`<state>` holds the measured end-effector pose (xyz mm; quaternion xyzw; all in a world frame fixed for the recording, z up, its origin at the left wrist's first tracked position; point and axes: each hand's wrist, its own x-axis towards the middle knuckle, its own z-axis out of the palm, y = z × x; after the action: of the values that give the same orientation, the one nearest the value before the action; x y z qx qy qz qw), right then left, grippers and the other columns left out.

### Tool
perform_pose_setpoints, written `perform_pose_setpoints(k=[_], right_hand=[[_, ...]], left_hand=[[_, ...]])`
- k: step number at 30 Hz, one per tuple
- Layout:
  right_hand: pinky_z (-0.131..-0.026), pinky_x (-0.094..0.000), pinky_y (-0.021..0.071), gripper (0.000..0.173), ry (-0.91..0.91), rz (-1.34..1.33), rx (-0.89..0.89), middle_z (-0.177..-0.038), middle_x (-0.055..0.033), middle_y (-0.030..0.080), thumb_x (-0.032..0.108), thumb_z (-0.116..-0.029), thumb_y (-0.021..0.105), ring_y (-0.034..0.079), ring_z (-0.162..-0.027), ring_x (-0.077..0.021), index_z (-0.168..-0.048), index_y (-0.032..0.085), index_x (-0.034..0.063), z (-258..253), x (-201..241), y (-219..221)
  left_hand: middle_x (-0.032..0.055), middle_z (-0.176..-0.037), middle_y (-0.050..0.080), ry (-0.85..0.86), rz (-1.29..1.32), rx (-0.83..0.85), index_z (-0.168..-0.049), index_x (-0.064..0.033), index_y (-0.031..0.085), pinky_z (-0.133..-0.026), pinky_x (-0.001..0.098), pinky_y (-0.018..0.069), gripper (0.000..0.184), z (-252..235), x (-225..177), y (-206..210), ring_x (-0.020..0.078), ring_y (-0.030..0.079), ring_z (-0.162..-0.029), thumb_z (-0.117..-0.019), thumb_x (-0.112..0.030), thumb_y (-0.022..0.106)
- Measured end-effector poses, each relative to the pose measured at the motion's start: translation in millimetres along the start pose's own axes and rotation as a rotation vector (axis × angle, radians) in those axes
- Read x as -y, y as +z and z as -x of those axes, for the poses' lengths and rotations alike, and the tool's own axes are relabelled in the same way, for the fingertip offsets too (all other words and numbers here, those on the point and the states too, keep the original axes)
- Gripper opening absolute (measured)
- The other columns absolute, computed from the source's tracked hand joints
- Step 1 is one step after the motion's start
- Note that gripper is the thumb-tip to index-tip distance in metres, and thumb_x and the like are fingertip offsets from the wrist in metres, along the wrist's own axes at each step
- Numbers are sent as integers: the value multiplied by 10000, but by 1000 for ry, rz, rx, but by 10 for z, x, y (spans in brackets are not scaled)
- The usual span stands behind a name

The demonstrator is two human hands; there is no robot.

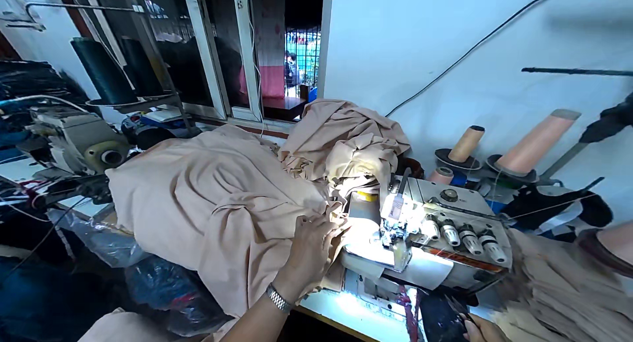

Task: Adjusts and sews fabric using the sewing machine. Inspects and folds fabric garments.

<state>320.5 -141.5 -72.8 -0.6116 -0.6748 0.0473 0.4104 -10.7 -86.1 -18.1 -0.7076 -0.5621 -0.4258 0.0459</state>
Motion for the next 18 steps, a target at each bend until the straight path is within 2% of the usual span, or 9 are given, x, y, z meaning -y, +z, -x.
perform_pose_setpoints(k=[2, 4, 7, 9, 11, 13, 16, 18], right_hand=[[-844, -443, 567, 291, -17, -44, 12, -1012, -302, 675, 40, -1045, 454, 688, -898, -360, -1093, 668, -151, -3, 119, 38], [-777, -423, 571, 301, -4, -152, 45, -969, -278, 683, 53, -1047, 443, 686, -823, -304, -1098, 656, -153, -13, 234, 104], [-673, -280, 558, 258, 44, -439, 172, -900, -127, 680, 93, -1032, 512, 637, -717, -98, -1137, 627, -112, -21, 501, 235], [-647, -226, 541, 228, 84, -625, 267, -890, -59, 684, 73, -973, 617, 617, -695, -27, -1138, 618, -84, -13, 724, 342], [-678, -228, 558, 249, 85, -682, 342, -882, -49, 703, 61, -924, 690, 640, -718, -29, -1127, 630, -69, -3, 892, 442], [-705, -262, 560, 269, 26, -635, 374, -857, -78, 702, 105, -919, 718, 648, -730, -68, -1110, 657, -74, 6, 994, 564], [-698, -297, 557, 267, -62, -571, 376, -832, -110, 694, 140, -946, 697, 646, -714, -112, -1091, 671, -83, 15, 1118, 716], [-651, -265, 545, 217, -67, -598, 389, -792, -75, 679, 128, -972, 648, 629, -668, -81, -1062, 666, -68, 22, 1191, 751]], left_hand=[[52, -939, 747, 47, -136, -39, -957, -87, 773, -940, 551, 475, 110, 63, 37, 24, 227, 713, -903, -939, -108, 666], [63, -984, 746, 53, -197, -72, -955, -88, 762, -935, 559, 477, 120, 133, 52, 20, 248, 709, -943, -951, -137, 652], [70, -1015, 732, 62, -184, -122, -940, -99, 742, -929, 550, 490, 129, 211, 34, -15, 265, 696, -984, -962, -172, 638], [87, -991, 721, 37, -119, -84, -953, -78, 728, -922, 537, 504, 143, 266, 23, -51, 271, 696, -963, -979, -169, 620], [111, -957, 731, -33, -44, -14, -978, -34, 726, -924, 539, 509, 191, 315, -4, -97, 290, 710, -939, -1001, -166, 588], [126, -975, 732, -89, 36, 44, -1027, -12, 716, -949, 540, 505, 226, 360, -2, -128, 300, 708, -962, -1024, -171, 554], [104, -963, 711, -91, 197, 50, -1031, -25, 700, -951, 513, 498, 229, 449, 82, -95, 255, 688, -957, -1032, -193, 544], [77, -936, 698, -90, 251, 29, -1010, -45, 695, -934, 479, 485, 222, 507, 86, -78, 218, 671, -933, -1032, -205, 543]])
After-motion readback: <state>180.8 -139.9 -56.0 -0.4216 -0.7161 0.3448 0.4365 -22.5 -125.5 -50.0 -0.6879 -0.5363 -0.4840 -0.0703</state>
